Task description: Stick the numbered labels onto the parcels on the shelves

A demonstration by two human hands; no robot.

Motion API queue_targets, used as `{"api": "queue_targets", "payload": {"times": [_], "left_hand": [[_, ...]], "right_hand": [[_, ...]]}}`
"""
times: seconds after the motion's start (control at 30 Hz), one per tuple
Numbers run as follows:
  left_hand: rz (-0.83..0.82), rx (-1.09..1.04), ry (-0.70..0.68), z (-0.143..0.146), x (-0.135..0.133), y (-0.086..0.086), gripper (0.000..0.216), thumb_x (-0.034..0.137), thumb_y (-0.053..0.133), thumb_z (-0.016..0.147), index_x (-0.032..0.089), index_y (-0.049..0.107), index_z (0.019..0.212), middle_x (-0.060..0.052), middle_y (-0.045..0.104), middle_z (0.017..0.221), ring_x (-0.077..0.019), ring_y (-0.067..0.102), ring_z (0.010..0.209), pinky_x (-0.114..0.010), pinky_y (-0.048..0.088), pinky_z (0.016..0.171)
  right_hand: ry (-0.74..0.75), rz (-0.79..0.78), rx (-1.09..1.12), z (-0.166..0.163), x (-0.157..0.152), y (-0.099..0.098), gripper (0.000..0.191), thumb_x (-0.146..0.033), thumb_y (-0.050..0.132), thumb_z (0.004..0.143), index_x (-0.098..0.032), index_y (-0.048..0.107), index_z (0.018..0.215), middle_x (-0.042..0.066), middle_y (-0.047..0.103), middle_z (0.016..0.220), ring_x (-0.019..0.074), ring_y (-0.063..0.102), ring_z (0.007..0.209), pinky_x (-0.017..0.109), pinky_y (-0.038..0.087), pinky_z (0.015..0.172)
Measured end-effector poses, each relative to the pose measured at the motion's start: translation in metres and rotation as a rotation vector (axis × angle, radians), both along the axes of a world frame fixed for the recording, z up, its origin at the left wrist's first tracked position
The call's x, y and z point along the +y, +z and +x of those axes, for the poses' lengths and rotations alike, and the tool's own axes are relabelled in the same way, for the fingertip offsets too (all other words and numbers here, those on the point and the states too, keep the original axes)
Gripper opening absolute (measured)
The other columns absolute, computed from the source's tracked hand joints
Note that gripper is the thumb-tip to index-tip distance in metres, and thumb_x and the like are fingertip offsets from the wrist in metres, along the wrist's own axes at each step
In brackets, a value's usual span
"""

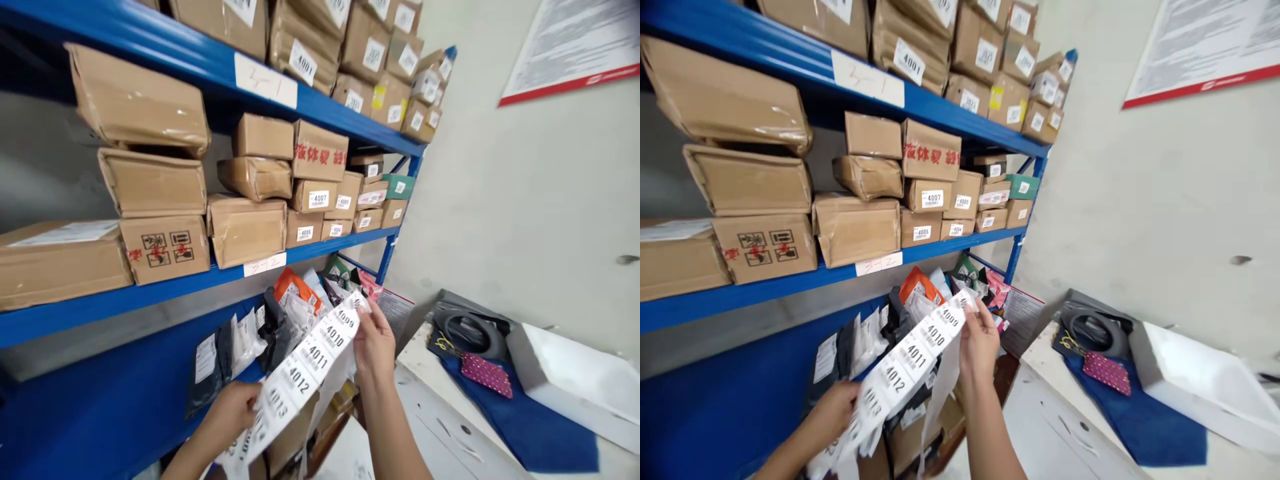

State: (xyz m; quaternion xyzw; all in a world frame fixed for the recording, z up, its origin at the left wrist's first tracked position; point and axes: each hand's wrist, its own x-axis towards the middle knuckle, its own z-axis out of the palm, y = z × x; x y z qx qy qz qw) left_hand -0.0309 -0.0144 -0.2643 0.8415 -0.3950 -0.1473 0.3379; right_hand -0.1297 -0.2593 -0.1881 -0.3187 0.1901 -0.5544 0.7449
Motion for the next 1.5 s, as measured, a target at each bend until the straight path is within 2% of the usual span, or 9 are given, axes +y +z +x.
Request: {"api": "queue_targets", "payload": {"times": [0.1, 0.2, 0.3, 0.37, 0.47, 0.6, 0.73, 1.23, 1.5], "left_hand": [[0.179, -0.105, 0.109, 0.019, 0.007, -0.022, 0.037, 0.041, 0.042, 0.085, 0.019, 0.062, 0.062, 0.0, 0.059, 0.055, -0.0177, 0.059, 0.06, -0.023, 0.039, 0.058], [0.081, -0.121, 0.275, 0.029, 0.005, -0.024, 0.034, 0.041, 0.039, 0.086, 0.022, 0.066, 0.078, -0.002, 0.066, 0.068, -0.0188, 0.064, 0.069, -0.023, 0.043, 0.063], [-0.191, -0.151, 0.326, 0.022, -0.02, 0.002, 0.032, 0.047, 0.045, 0.084, 0.025, 0.068, 0.091, -0.006, 0.069, 0.098, -0.0201, 0.064, 0.08, -0.026, 0.047, 0.072], [-0.355, -0.109, 0.315, 0.011, -0.047, 0.028, 0.04, 0.053, 0.05, 0.082, 0.027, 0.065, 0.108, -0.007, 0.063, 0.119, -0.0154, 0.058, 0.064, -0.028, 0.048, 0.066], [-0.589, 0.057, 0.249, 0.0, -0.092, 0.064, 0.075, 0.051, 0.063, 0.074, 0.029, 0.037, 0.14, -0.011, 0.051, 0.137, -0.0069, 0.04, 0.046, -0.026, 0.042, 0.05], [-0.736, 0.212, 0.175, 0.004, -0.128, 0.091, 0.045, 0.053, 0.066, 0.07, 0.017, 0.068, 0.096, -0.007, 0.071, 0.086, -0.0159, 0.058, 0.067, -0.026, 0.046, 0.064], [-0.721, 0.018, 0.266, 0.016, -0.14, 0.108, 0.038, 0.052, 0.062, 0.073, 0.017, 0.06, 0.059, 0.001, 0.058, 0.054, -0.0135, 0.05, 0.056, -0.023, 0.038, 0.053], [-1.022, -0.138, 0.216, 0.043, -0.181, 0.207, 0.027, 0.04, 0.065, 0.074, 0.018, 0.072, 0.087, -0.006, 0.074, 0.088, -0.0213, 0.066, 0.086, -0.028, 0.05, 0.078], [-1.113, -0.082, 0.201, 0.054, -0.184, 0.243, 0.03, 0.04, 0.072, 0.066, 0.016, 0.069, 0.084, -0.004, 0.071, 0.079, -0.0187, 0.064, 0.076, -0.025, 0.049, 0.065]], "right_hand": [[-0.088, -0.055, -0.006, 0.005, -0.038, 0.016, 0.049, -0.026, 0.087, 0.043, -0.018, 0.071, 0.089, -0.003, 0.066, 0.07, 0.0118, 0.061, 0.067, 0.028, 0.053, 0.07], [-0.038, -0.216, 0.099, 0.012, -0.055, 0.018, 0.044, -0.028, 0.085, 0.049, -0.018, 0.072, 0.09, -0.002, 0.065, 0.068, 0.0113, 0.058, 0.062, 0.027, 0.051, 0.064], [0.187, -0.389, 0.179, 0.022, -0.047, 0.012, 0.034, -0.029, 0.084, 0.052, -0.019, 0.073, 0.083, -0.001, 0.066, 0.065, 0.012, 0.058, 0.06, 0.027, 0.05, 0.061], [0.366, -0.457, 0.195, 0.029, -0.035, 0.008, 0.028, -0.03, 0.083, 0.055, -0.02, 0.074, 0.079, -0.002, 0.065, 0.06, 0.0122, 0.057, 0.057, 0.027, 0.05, 0.06], [0.573, -0.488, 0.179, 0.036, -0.022, 0.007, 0.027, -0.033, 0.082, 0.059, -0.02, 0.074, 0.081, 0.0, 0.065, 0.06, 0.013, 0.058, 0.057, 0.027, 0.05, 0.059], [0.519, -0.781, 0.196, 0.043, -0.027, 0.019, 0.018, -0.032, 0.079, 0.064, -0.022, 0.075, 0.078, 0.004, 0.064, 0.079, 0.0165, 0.06, 0.072, 0.027, 0.05, 0.062], [0.422, -1.048, 0.181, 0.055, -0.043, 0.041, 0.004, -0.027, 0.072, 0.072, -0.023, 0.074, 0.075, 0.003, 0.061, 0.078, 0.0162, 0.06, 0.073, 0.027, 0.05, 0.067], [0.49, -1.168, 0.01, 0.104, -0.079, 0.152, 0.016, -0.028, 0.072, 0.071, -0.02, 0.072, 0.085, 0.003, 0.069, 0.077, 0.0161, 0.063, 0.073, 0.028, 0.052, 0.068], [0.537, -1.198, -0.055, 0.12, -0.086, 0.187, 0.017, -0.032, 0.074, 0.069, -0.019, 0.071, 0.08, 0.003, 0.072, 0.075, 0.0163, 0.065, 0.069, 0.028, 0.052, 0.064]]}}
